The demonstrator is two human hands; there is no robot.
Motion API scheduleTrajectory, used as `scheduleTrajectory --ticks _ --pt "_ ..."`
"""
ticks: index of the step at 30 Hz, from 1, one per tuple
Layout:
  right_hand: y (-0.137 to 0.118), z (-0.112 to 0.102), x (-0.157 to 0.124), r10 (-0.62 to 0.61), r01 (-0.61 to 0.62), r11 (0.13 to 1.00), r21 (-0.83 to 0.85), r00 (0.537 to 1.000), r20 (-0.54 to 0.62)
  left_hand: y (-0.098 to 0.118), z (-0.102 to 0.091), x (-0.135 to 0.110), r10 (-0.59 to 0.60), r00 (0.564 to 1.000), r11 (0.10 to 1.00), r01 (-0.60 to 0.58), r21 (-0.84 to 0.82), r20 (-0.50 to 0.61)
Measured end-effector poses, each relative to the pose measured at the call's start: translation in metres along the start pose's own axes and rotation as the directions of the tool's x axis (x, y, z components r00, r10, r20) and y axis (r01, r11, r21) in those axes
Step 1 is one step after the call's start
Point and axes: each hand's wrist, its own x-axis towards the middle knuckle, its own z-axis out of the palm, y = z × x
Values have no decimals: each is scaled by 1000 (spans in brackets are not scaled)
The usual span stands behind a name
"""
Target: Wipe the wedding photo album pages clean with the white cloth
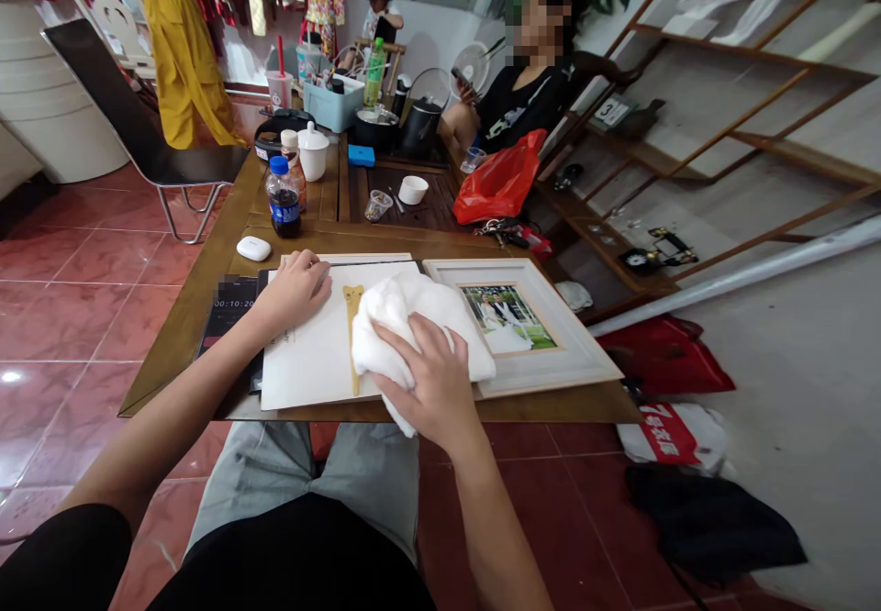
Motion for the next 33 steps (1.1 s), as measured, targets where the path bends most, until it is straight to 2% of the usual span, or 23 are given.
scheduleTrajectory --ticks 9,16,20,27,33 --pt "-58 5 18 -222 214 975 64 965 142 -1 -6 0 17 998 1000 -17 4 66" --pt "-77 8 20 -361 334 929 162 914 186 -14 6 9 10 995 1000 -8 -14 98" --pt "-67 5 17 -305 285 949 133 935 179 -14 2 7 44 995 998 -40 -47 89" --pt "-30 -8 -5 -205 201 979 47 973 109 -4 -6 0 46 999 998 -46 -47 11" --pt "3 -14 -27 -44 45 996 -75 999 15 -2 -5 1 34 999 998 -33 -49 18"
